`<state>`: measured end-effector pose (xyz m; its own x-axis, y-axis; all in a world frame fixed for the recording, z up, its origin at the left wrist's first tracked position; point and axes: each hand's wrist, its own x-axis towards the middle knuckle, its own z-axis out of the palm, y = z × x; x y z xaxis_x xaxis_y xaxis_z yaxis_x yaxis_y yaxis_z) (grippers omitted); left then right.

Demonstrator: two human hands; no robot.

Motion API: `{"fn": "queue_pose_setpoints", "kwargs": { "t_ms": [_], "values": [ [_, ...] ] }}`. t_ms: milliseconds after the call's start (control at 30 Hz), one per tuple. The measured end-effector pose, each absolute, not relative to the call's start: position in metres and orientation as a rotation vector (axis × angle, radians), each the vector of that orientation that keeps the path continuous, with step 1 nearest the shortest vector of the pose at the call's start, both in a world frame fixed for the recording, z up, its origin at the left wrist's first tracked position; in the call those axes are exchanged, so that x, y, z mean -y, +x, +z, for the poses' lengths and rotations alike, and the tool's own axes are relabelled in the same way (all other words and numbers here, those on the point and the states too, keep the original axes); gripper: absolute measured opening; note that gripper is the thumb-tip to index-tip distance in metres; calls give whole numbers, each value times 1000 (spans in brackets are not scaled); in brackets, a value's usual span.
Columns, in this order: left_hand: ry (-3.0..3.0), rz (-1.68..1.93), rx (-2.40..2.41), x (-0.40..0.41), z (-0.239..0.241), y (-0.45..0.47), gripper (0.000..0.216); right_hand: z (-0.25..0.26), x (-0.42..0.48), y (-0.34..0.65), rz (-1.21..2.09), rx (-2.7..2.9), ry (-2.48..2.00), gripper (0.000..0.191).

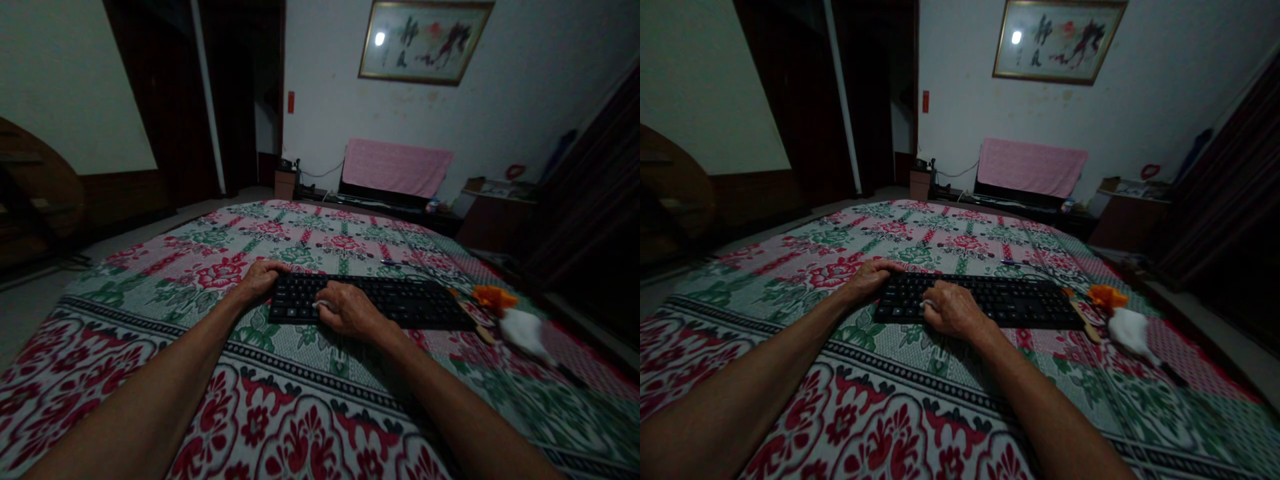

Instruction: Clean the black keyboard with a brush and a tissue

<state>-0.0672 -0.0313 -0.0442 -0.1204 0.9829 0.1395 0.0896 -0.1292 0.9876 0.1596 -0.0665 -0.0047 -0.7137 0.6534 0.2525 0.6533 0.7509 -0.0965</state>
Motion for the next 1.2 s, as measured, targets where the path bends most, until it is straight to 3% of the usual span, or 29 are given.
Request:
{"fn": "queue_pose_setpoints", "kwargs": {
  "t_ms": [1200],
  "values": [
    [1361,1378,-1323,31,-45,-67,31,-8,68,144,-76,2657,-1008,22]
  ]
}}
